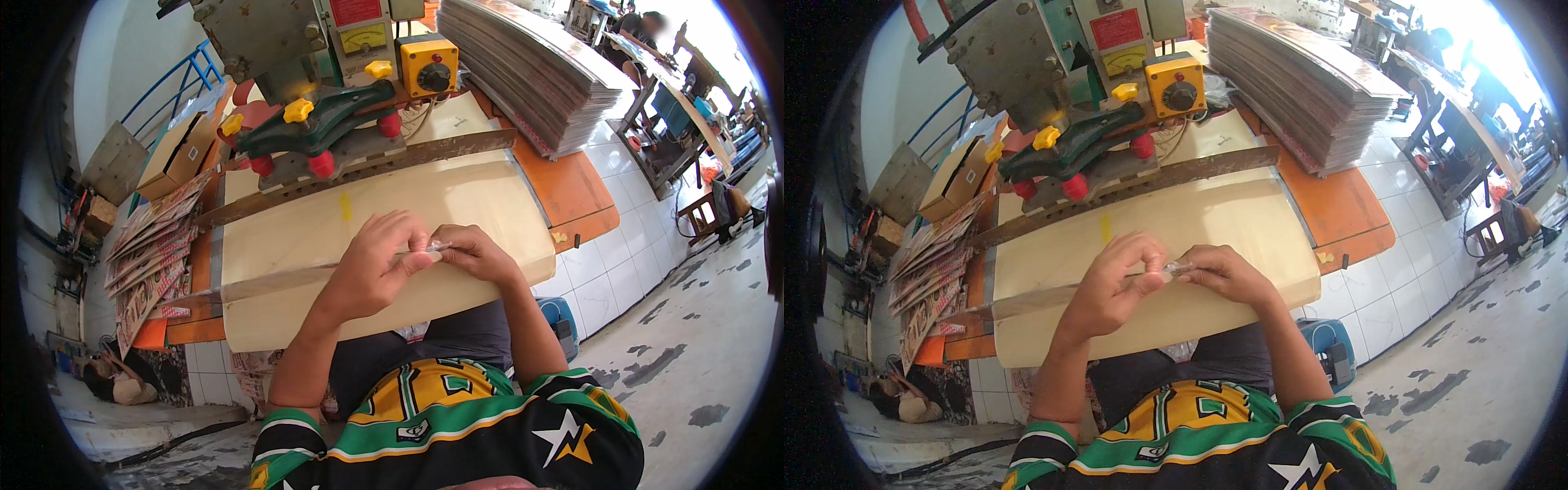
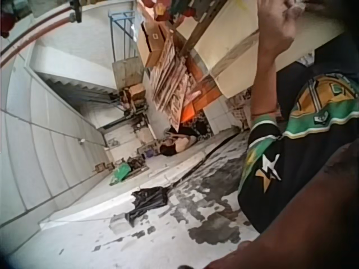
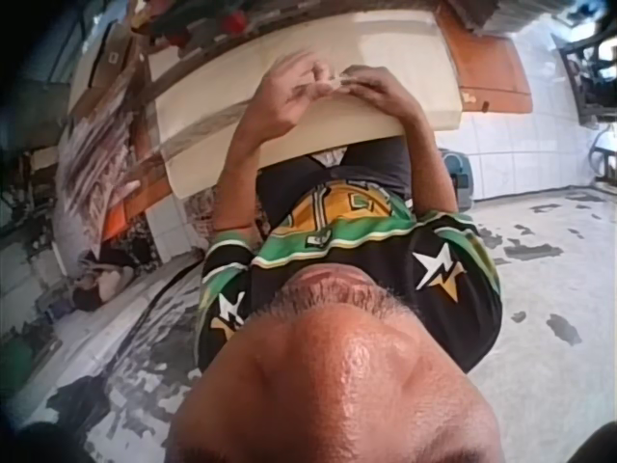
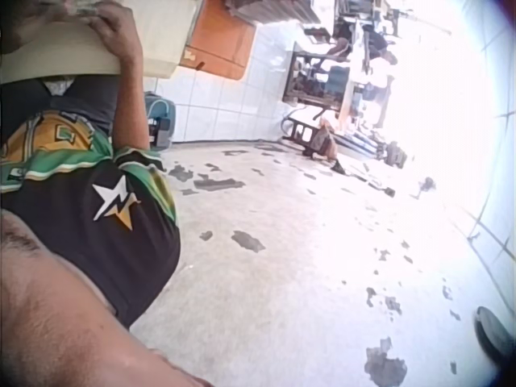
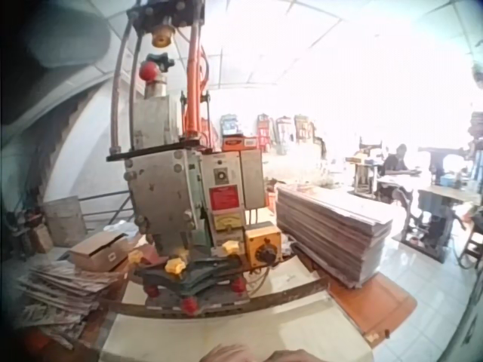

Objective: The person aligns printed plastic sheets under a sealing bar and operates a foot pedal to heat-seal them.

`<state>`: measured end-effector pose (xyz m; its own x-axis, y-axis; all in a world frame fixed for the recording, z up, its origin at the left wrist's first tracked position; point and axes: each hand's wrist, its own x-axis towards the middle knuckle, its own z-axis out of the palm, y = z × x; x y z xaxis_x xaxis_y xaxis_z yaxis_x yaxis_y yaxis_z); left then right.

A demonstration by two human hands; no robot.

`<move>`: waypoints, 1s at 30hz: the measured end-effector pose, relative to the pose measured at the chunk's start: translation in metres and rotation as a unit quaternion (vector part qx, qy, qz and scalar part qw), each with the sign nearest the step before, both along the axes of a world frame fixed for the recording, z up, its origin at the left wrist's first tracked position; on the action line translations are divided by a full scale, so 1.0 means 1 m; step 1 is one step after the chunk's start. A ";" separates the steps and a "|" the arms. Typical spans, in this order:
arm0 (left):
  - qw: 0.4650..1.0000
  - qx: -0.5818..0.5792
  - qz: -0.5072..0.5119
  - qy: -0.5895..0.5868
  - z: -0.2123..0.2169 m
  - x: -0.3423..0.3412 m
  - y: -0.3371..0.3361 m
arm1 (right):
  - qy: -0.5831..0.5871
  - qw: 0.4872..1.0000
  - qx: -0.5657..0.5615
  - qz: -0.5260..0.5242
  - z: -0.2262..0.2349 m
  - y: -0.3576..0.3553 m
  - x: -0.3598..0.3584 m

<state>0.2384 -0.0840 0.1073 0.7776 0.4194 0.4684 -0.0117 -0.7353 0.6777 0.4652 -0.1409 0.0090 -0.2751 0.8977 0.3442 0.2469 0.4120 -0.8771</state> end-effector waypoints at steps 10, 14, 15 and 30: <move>0.982 -0.179 0.016 -0.057 -0.002 -0.017 -0.009 | 0.015 1.000 -0.012 0.000 0.009 0.001 -0.002; 0.992 0.043 0.122 -0.002 0.017 -0.012 -0.017 | 0.007 1.000 -0.015 -0.006 0.006 0.001 0.001; 0.984 0.108 0.143 0.010 0.022 -0.010 -0.017 | 0.007 1.000 -0.009 -0.008 0.005 0.001 0.001; 0.955 0.204 0.193 0.094 -0.003 -0.026 -0.016 | 0.011 1.000 -0.008 -0.007 0.003 0.002 -0.002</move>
<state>0.2120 -0.0998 0.1040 0.6889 0.5039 0.5210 0.4070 -0.8637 0.2972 0.4634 -0.1392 0.0121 -0.2549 0.9072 0.3347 0.2333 0.3936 -0.8892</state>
